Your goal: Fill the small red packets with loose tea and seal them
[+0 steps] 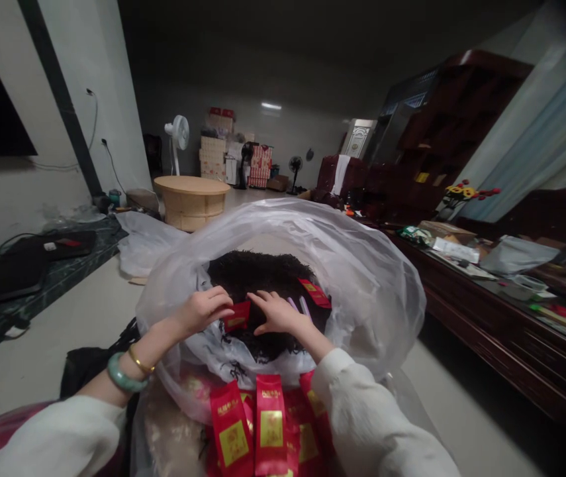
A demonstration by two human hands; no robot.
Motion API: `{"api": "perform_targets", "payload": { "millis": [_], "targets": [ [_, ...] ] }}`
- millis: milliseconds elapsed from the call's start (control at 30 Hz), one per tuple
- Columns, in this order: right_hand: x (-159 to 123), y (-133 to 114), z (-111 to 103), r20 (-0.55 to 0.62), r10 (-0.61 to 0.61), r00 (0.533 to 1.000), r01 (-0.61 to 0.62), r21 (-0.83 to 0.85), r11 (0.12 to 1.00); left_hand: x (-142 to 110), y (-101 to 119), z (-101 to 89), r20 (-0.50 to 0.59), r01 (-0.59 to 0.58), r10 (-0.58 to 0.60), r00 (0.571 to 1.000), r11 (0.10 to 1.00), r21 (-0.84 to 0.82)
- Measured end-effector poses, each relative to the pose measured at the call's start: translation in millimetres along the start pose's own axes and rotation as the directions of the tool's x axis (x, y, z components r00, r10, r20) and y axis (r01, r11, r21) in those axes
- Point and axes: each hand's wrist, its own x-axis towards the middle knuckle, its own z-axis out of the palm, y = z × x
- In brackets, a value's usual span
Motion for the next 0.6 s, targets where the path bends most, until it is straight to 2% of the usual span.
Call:
{"api": "perform_targets", "payload": {
  "millis": [100, 267, 400, 600],
  "targets": [
    [5, -6, -1, -0.013, -0.009, 1.000, 0.008, -0.035, 0.999, 3, 2, -4.8, 0.030, -0.001, 0.003, 1.000, 0.999, -0.052],
    [9, -2, -4, -0.068, 0.032, 0.997, -0.028, 0.056, 0.998, 3, 1, -7.5, 0.045, -0.019, 0.022, 0.999, 0.997, -0.081],
    [9, -1, 1, -0.070, -0.013, 0.997, 0.017, 0.053, 0.998, 2, 0, -2.9, 0.032, 0.001, 0.002, 0.999, 0.996, -0.091],
    [11, 6, 3, -0.194, 0.081, 0.978, -0.041, 0.204, 0.978, 4, 1, -0.4, 0.020, 0.010, -0.009, 1.000, 0.998, -0.063]
  ]
}}
